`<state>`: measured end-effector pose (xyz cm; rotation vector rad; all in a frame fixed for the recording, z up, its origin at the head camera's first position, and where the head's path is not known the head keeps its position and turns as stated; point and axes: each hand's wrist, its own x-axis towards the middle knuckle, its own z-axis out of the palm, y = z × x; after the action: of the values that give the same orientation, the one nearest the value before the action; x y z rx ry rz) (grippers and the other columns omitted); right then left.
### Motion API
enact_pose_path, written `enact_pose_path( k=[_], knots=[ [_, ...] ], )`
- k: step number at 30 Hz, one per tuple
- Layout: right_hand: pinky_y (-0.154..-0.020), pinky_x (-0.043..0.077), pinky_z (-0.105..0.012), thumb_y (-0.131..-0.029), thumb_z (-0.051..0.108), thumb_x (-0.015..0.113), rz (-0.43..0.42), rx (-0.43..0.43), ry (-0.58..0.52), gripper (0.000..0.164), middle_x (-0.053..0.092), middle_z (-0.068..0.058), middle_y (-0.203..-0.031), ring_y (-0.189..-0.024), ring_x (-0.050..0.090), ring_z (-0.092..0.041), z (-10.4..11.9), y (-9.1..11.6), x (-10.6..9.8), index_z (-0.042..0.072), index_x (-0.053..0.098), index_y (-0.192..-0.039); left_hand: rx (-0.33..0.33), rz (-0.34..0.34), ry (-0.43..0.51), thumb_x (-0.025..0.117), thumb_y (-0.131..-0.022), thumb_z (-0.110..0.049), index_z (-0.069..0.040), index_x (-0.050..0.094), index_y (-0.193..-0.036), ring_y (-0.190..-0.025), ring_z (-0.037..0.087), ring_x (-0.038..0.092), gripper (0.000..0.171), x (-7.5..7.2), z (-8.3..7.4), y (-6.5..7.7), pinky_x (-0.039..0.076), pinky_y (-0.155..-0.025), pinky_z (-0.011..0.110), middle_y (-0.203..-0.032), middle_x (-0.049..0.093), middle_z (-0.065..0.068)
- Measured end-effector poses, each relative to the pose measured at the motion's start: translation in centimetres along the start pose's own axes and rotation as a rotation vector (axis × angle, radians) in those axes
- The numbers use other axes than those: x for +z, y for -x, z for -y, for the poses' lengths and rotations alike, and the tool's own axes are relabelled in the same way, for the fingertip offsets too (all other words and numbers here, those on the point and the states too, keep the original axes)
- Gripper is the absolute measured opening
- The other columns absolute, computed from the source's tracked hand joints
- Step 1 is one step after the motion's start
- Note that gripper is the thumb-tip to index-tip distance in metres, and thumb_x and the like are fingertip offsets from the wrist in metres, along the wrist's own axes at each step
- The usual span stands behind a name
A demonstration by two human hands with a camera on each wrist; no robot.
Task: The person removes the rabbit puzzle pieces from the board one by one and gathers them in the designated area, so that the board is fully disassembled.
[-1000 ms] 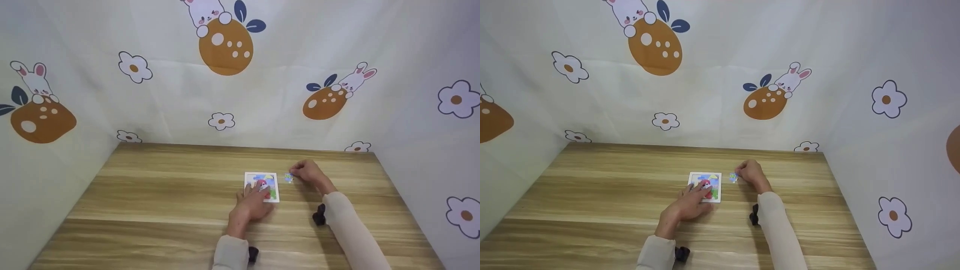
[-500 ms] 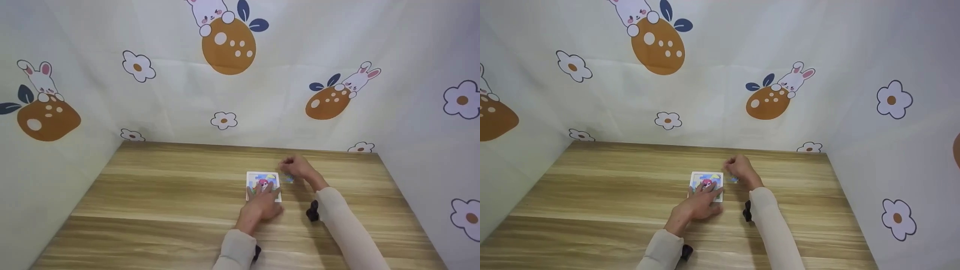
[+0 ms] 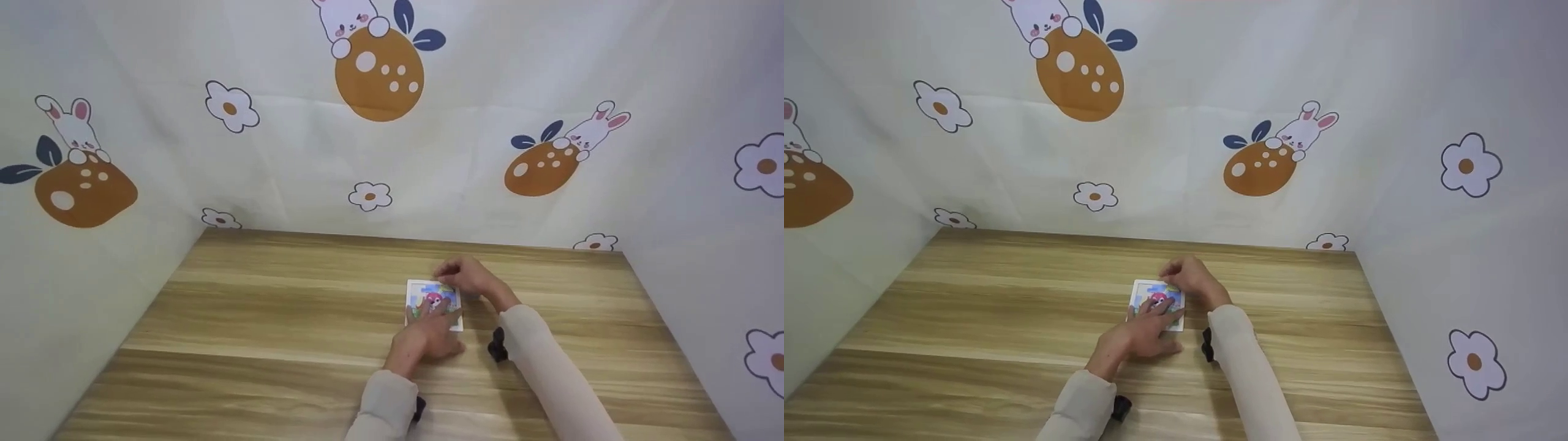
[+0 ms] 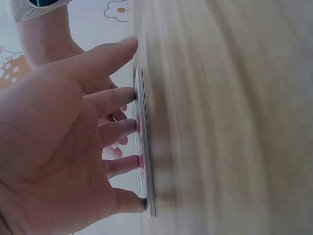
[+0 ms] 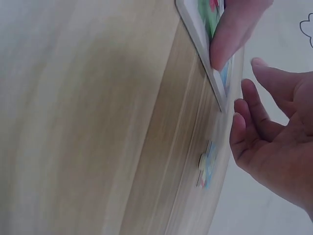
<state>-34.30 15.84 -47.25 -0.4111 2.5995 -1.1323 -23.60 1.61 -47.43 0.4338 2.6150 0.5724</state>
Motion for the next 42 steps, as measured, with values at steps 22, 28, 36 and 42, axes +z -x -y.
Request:
enact_pose_path(
  k=[22, 28, 36, 42],
  knots=[
    [-0.096, 0.056, -0.043, -0.088, -0.013, 0.060, 0.168, -0.173, 0.085, 0.027, 0.076, -0.013, -0.107, -0.102, 0.068, -0.024, 0.7, -1.5, 1.4, 0.003, 0.077, -0.100, 0.045, 0.020, -0.058, 0.069, -0.090, -0.040, -0.024, 0.027, -0.160, -0.158, 0.031, 0.001, 0.083, 0.0, 0.0, 0.1, 0.003, -0.122, 0.068, -0.171, 0.013, 0.001],
    [-0.091, 0.056, -0.037, -0.087, -0.013, 0.061, 0.172, -0.159, 0.100, 0.025, 0.076, -0.012, -0.104, -0.096, 0.066, -0.020, 0.8, -1.6, 1.6, 0.002, 0.077, -0.099, 0.032, 0.014, -0.062, 0.070, -0.089, -0.041, -0.026, 0.030, -0.159, -0.158, 0.031, 0.001, 0.082, 0.0, 0.0, 0.1, 0.002, -0.122, 0.068, -0.170, 0.017, -0.001],
    [-0.086, 0.054, -0.030, -0.086, -0.015, 0.057, 0.188, -0.134, 0.063, 0.028, 0.074, -0.013, -0.104, -0.094, 0.062, -0.018, 1.1, -1.4, 1.6, 0.001, 0.075, -0.101, 0.035, 0.005, -0.080, 0.072, -0.088, -0.039, -0.025, 0.033, -0.157, -0.158, 0.033, 0.005, 0.081, 0.0, 0.0, 0.1, 0.005, -0.122, 0.068, -0.169, 0.018, -0.004],
    [-0.092, 0.053, -0.036, -0.088, -0.012, 0.055, 0.166, -0.089, 0.058, 0.029, 0.072, -0.008, -0.103, -0.096, 0.061, -0.017, 1.3, -1.1, 1.2, 0.006, 0.075, -0.101, 0.022, 0.020, -0.061, 0.072, -0.088, -0.041, -0.025, 0.031, -0.158, -0.158, 0.032, 0.003, 0.084, -0.2, 0.0, 0.1, 0.004, -0.123, 0.068, -0.170, 0.017, -0.004]
  ],
)
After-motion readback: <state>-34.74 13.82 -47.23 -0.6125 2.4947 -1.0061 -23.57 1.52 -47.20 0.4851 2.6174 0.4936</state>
